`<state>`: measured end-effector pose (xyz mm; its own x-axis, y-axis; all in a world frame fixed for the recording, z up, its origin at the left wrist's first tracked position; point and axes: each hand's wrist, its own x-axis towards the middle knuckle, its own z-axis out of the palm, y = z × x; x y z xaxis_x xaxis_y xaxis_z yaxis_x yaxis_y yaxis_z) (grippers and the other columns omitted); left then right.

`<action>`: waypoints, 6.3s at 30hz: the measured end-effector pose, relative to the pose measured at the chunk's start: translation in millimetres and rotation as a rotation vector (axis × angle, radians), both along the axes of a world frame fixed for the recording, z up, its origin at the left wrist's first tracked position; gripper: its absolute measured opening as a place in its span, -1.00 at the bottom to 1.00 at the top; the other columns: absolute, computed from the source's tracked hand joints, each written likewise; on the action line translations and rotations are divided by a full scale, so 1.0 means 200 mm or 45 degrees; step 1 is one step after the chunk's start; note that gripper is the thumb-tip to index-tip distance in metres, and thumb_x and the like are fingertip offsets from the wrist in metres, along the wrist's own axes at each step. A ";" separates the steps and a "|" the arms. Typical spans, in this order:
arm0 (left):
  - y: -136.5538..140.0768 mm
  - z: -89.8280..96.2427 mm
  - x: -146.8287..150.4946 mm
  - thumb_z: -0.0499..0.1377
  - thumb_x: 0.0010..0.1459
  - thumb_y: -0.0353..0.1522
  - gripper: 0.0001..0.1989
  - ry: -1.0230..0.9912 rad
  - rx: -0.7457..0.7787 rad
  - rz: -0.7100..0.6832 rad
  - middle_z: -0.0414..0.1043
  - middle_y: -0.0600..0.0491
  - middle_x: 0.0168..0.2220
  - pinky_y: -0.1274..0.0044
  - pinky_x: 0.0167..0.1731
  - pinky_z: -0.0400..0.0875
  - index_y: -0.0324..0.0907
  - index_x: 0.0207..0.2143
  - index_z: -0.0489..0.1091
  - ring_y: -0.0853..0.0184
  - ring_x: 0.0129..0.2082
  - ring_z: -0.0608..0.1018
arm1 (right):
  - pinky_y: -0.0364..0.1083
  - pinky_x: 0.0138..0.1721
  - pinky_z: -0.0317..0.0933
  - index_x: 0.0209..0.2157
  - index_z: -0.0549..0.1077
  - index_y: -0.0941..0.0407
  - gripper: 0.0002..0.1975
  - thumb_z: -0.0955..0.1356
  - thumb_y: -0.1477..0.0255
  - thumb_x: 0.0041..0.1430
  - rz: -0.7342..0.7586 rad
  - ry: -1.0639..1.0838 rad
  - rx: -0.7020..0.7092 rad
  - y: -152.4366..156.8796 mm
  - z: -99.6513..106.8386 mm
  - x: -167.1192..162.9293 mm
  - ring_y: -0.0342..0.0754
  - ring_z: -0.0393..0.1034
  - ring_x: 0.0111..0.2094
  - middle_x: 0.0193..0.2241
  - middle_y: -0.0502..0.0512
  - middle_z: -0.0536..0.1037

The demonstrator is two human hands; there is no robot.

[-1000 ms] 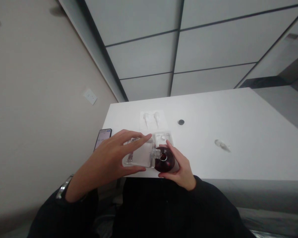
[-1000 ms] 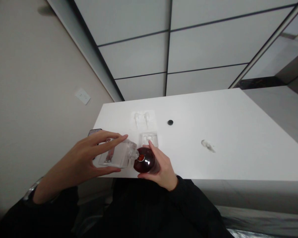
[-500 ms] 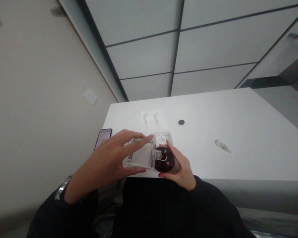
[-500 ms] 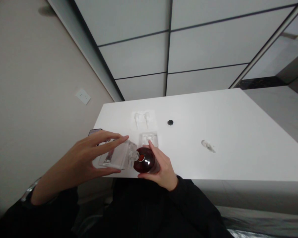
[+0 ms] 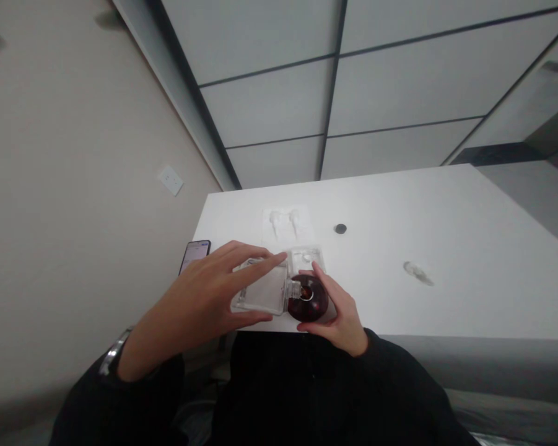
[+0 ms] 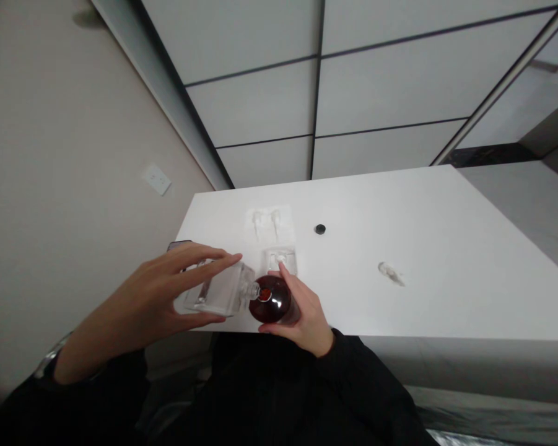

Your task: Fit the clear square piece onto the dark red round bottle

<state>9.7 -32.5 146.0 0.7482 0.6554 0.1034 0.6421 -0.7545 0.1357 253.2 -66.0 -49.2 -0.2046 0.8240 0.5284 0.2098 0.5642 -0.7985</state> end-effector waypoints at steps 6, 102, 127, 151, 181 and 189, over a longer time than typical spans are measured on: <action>0.00 0.00 0.00 0.46 0.23 -0.29 -0.23 0.017 -0.008 -0.004 0.53 -0.14 0.16 0.30 0.08 0.60 -0.08 0.40 0.23 0.06 0.12 0.60 | 0.24 0.20 0.48 0.55 0.00 0.01 0.15 0.60 0.05 0.13 0.003 -0.015 -0.020 0.00 0.00 0.00 0.30 0.57 0.18 0.22 0.34 0.59; 0.00 0.05 0.05 0.46 0.23 -0.28 -0.40 0.045 -0.034 -0.029 0.54 -0.07 0.20 0.30 -0.02 0.59 -0.05 0.26 0.36 0.05 0.15 0.58 | 0.24 0.21 0.47 0.56 -0.01 -0.06 0.13 0.59 0.04 0.15 -0.004 0.010 0.004 0.00 0.00 0.00 0.28 0.57 0.19 0.20 0.26 0.62; -0.01 0.08 0.07 0.45 0.25 -0.29 -0.39 0.087 0.008 -0.044 0.53 -0.09 0.23 0.26 0.00 0.63 -0.03 0.28 0.34 0.03 0.17 0.58 | 0.27 0.21 0.48 0.56 -0.02 -0.04 0.17 0.61 0.06 0.12 -0.005 0.002 0.026 0.01 0.00 0.00 0.30 0.57 0.20 0.18 0.28 0.63; -0.02 0.09 0.08 0.38 0.33 -0.29 -0.51 0.107 0.022 -0.034 0.54 -0.09 0.24 0.25 0.07 0.61 -0.04 0.25 0.38 0.04 0.21 0.58 | 0.26 0.23 0.46 0.56 -0.03 -0.04 0.21 0.64 0.10 0.07 -0.010 -0.016 -0.006 0.01 0.00 0.00 0.31 0.56 0.20 0.20 0.26 0.62; -0.04 0.13 0.11 0.45 0.24 -0.25 -0.46 0.150 0.090 -0.048 0.55 -0.10 0.22 0.12 -0.02 0.67 -0.10 0.21 0.42 -0.05 0.14 0.61 | 0.26 0.20 0.49 0.56 -0.02 -0.02 0.16 0.60 0.04 0.12 -0.005 -0.007 0.010 0.01 0.01 0.00 0.30 0.57 0.20 0.20 0.27 0.62; -0.04 0.13 0.12 0.42 0.29 -0.23 -0.50 0.158 0.118 -0.062 0.57 -0.11 0.21 0.13 -0.04 0.68 -0.10 0.21 0.44 -0.04 0.12 0.61 | 0.26 0.21 0.48 0.55 0.00 -0.02 0.15 0.59 0.03 0.13 -0.015 -0.019 -0.012 0.01 0.00 0.00 0.30 0.56 0.20 0.21 0.28 0.61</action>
